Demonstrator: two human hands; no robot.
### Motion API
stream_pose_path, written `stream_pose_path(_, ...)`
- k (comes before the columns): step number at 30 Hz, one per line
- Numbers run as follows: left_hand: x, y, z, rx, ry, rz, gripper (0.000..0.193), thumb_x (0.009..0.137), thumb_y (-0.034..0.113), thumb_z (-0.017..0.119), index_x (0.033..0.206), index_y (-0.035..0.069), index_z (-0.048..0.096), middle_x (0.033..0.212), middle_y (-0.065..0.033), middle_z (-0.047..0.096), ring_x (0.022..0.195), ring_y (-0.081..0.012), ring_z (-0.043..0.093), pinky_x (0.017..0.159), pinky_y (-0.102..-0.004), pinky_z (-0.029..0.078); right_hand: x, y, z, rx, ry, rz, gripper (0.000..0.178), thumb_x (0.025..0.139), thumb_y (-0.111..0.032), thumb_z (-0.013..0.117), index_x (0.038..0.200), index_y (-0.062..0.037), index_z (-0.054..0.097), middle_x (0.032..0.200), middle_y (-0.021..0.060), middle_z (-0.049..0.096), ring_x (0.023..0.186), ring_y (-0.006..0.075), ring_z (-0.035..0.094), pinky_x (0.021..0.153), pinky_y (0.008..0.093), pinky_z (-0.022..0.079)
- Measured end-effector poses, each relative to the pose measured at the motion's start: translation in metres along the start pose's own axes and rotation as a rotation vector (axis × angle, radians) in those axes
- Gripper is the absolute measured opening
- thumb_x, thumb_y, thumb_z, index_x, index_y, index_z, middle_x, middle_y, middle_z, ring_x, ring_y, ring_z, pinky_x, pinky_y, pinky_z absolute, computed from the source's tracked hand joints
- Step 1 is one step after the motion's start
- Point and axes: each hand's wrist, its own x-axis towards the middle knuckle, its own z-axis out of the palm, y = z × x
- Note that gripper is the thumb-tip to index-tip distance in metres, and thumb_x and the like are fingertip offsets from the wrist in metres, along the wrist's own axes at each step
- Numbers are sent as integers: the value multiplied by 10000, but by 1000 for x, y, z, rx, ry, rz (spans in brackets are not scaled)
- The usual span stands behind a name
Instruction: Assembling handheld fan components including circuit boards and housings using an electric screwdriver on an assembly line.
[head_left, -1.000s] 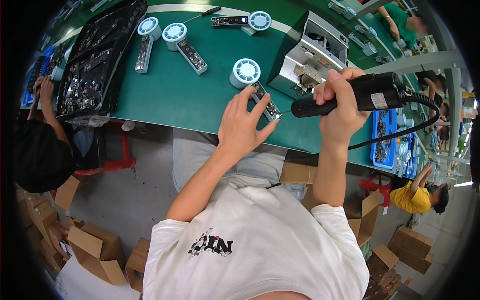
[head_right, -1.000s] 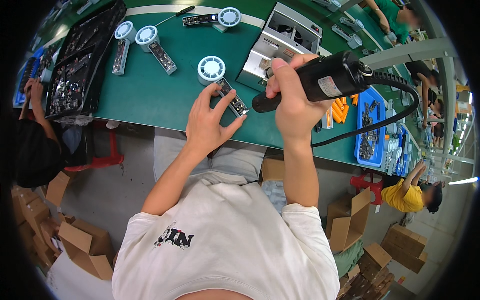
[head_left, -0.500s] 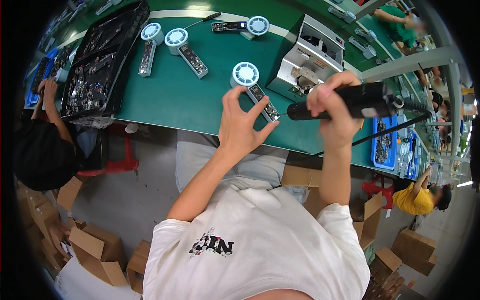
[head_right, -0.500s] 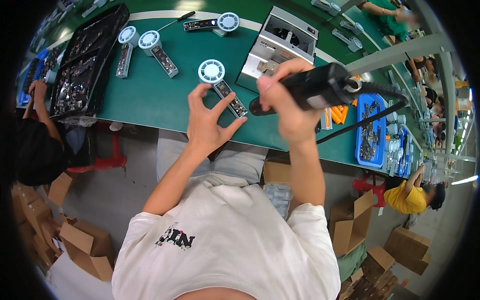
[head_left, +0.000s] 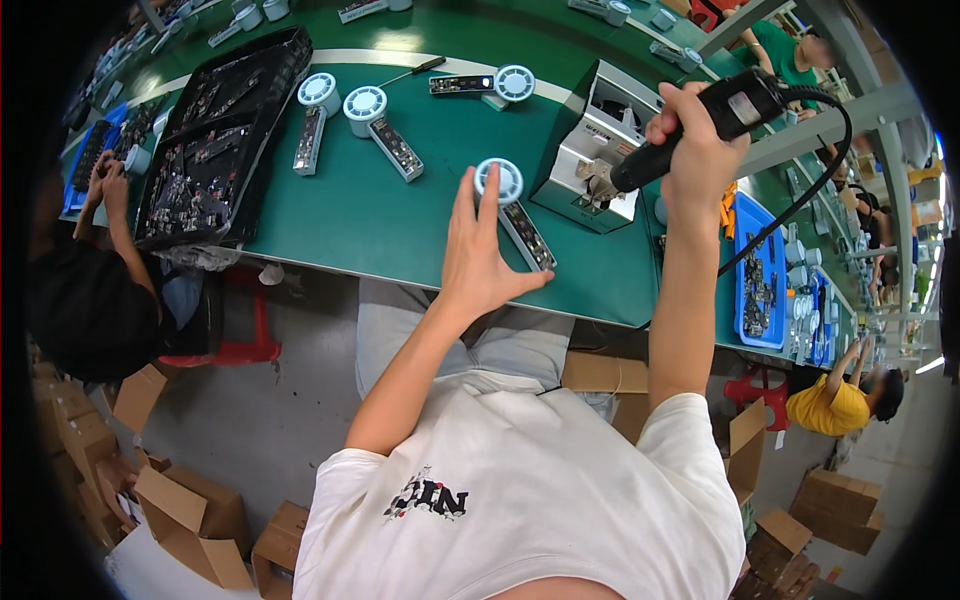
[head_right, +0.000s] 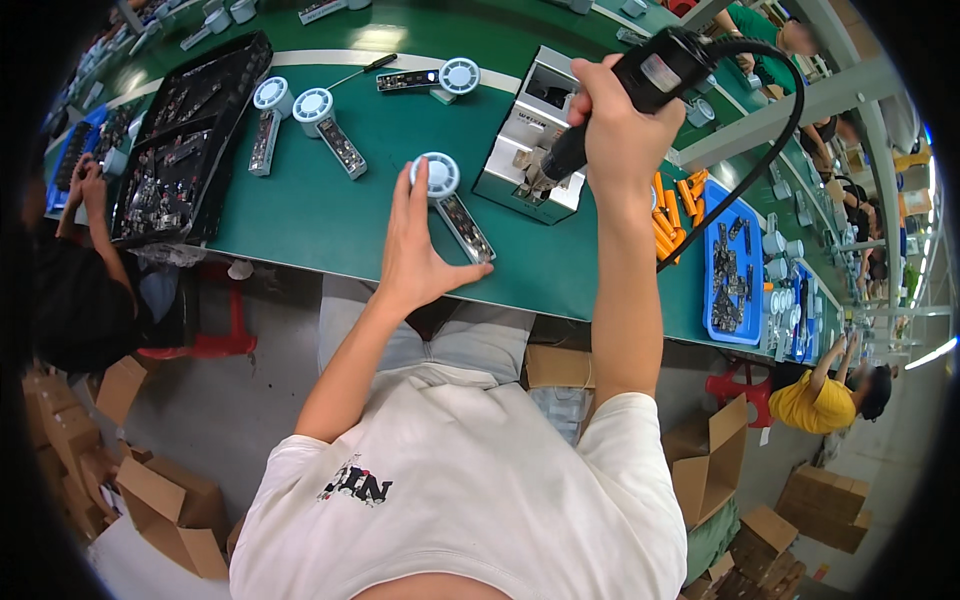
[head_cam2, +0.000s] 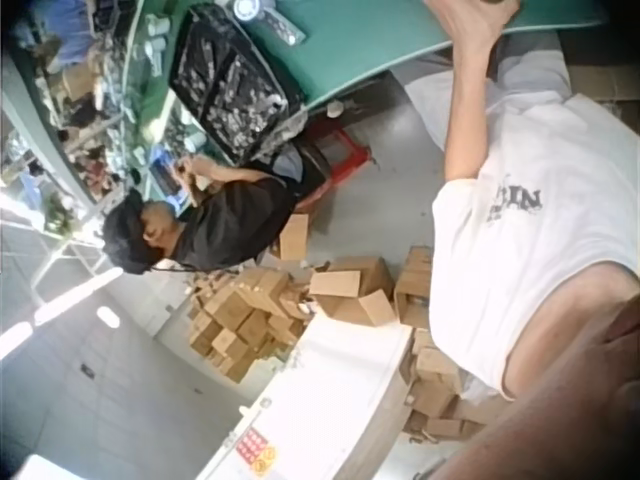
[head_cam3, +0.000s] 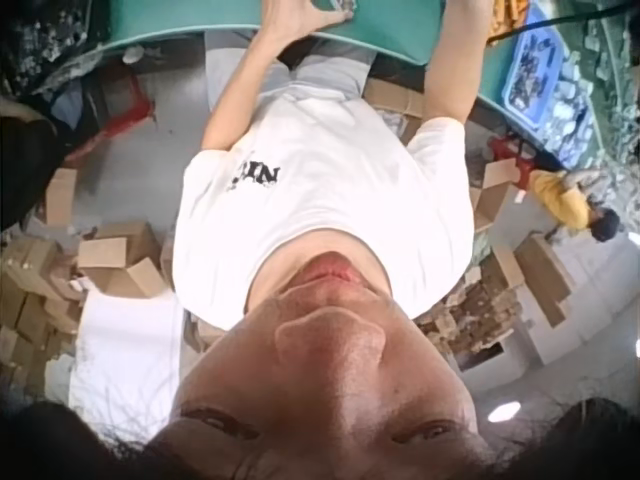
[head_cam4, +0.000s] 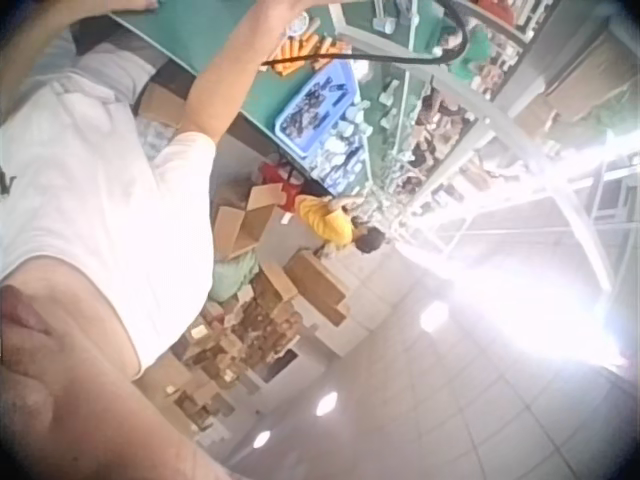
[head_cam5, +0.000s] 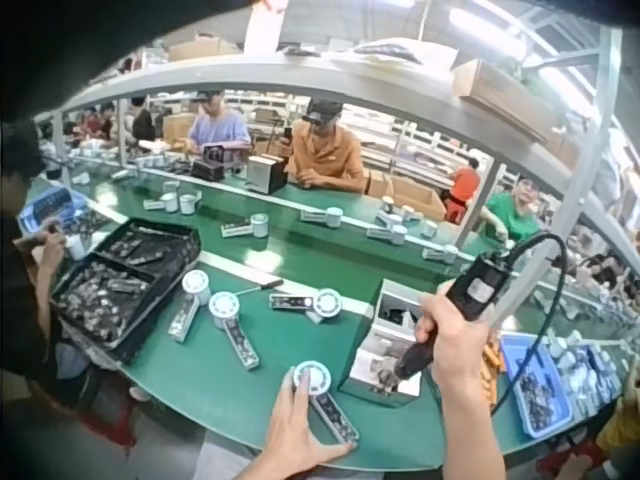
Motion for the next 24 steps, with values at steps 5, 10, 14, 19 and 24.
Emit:
stream_pose_path(5, -11, 6, -6, 28, -246, 97, 1435, 500, 406, 954, 1573, -33, 107, 1578, -295, 249, 1432, -469, 309, 1169, -503, 300, -35, -5, -1, 147, 0, 110, 163, 799, 7, 721, 792, -18, 559, 595, 52, 511, 473, 162, 511, 484, 293, 433)
stream_pose_path(10, -8, 0, -4, 31, -209, 159, 1465, 483, 436, 966, 1541, -102, 107, 1568, -307, 254, 1432, -456, 316, 1178, -504, 285, -66, -18, 20, 233, -15, 104, 136, 814, 30, 694, 847, -7, 568, 607, 63, 528, 483, 157, 525, 493, 288, 449)
stream_pose_path(14, -8, 0, -4, 30, -208, 136, 1447, 476, 432, 972, 1527, -113, 140, 1570, -301, 258, 1436, -447, 315, 1181, -506, 283, -71, -8, 31, 147, -75, 73, 149, 822, 30, 708, 860, -12, 571, 624, 62, 555, 495, 139, 557, 488, 268, 452)
stream_pose_path(19, -8, 0, -5, 29, -215, 122, 1428, 473, 421, 973, 1520, -114, 163, 1569, -295, 264, 1433, -442, 321, 1178, -502, 293, -71, 0, 32, 148, -40, 58, 150, 828, 25, 710, 855, -8, 566, 605, 57, 554, 491, 136, 559, 485, 257, 448)
stream_pose_path(24, -8, 0, -5, 26, -206, 125, 1426, 467, 418, 973, 1526, -99, 171, 1567, -285, 274, 1422, -443, 334, 1171, -494, 306, -73, -1, 29, 135, -64, 54, 148, 831, 31, 702, 847, -9, 561, 606, 62, 559, 489, 137, 557, 488, 259, 453)
